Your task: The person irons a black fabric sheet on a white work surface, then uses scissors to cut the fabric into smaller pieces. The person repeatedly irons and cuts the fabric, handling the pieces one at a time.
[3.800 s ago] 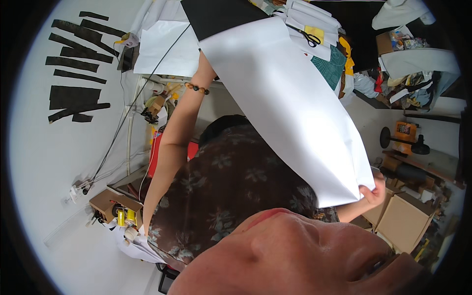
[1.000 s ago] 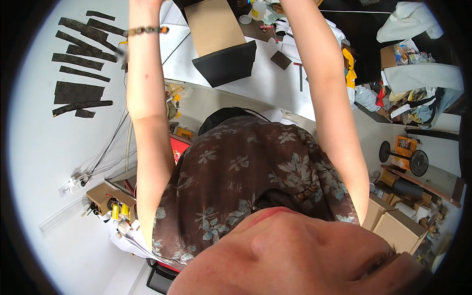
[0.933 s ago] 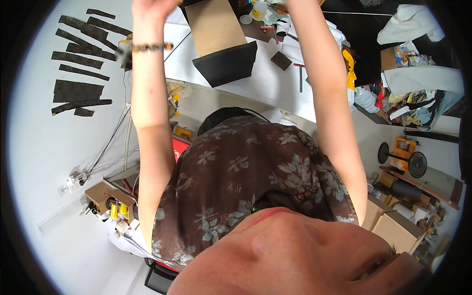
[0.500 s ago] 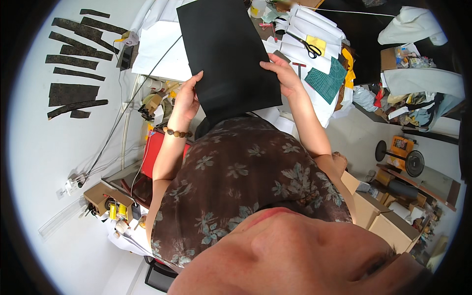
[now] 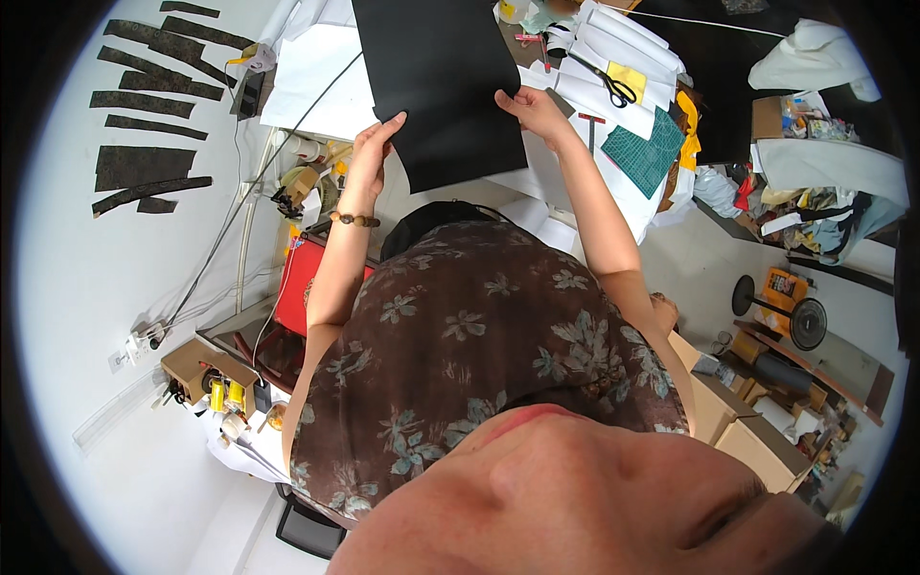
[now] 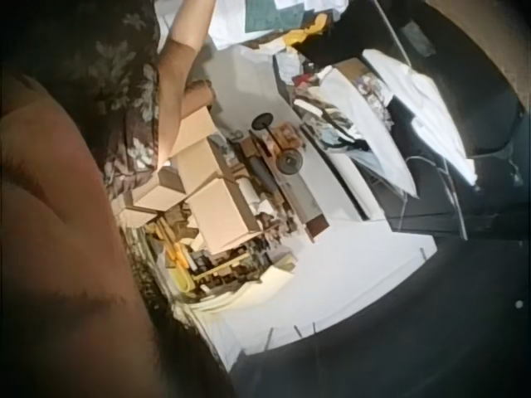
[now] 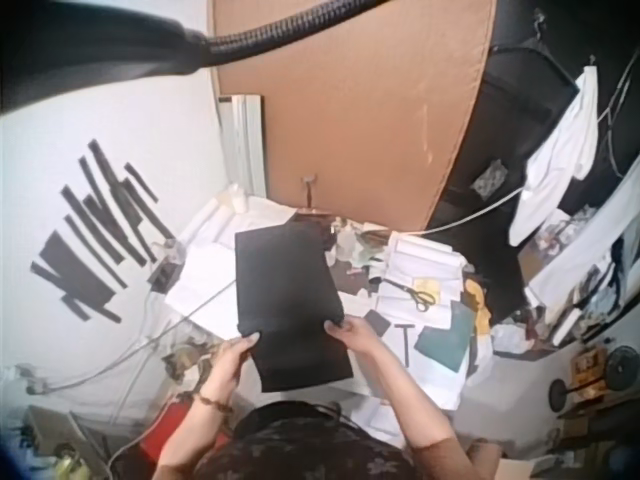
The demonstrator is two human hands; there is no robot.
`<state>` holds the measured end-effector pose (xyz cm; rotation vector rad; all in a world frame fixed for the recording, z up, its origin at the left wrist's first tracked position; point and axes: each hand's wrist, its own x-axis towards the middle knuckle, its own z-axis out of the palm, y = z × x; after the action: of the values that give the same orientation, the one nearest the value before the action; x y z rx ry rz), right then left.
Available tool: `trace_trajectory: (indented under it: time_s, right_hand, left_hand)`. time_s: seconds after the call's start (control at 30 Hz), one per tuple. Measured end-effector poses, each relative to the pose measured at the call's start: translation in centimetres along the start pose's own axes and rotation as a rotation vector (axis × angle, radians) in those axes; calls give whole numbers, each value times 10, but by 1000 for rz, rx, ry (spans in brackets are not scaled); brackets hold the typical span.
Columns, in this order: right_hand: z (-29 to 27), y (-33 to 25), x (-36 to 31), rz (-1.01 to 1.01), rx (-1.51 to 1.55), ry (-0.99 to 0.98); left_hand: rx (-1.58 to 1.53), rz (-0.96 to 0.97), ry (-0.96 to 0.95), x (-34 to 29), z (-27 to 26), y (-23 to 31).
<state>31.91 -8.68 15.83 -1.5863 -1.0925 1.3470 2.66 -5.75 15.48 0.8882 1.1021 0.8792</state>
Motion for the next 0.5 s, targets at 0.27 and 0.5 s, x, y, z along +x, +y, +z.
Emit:
trace_trajectory:
  time_s: [0.27,0.5]
  right_hand:
    - [4,-4,9,-81,59,90]
    - [18,-27,-3,-22,393,63]
  left_hand:
    - [-151,82,118,5,6,-3]
    - [-279,64,159,-12,34,28]
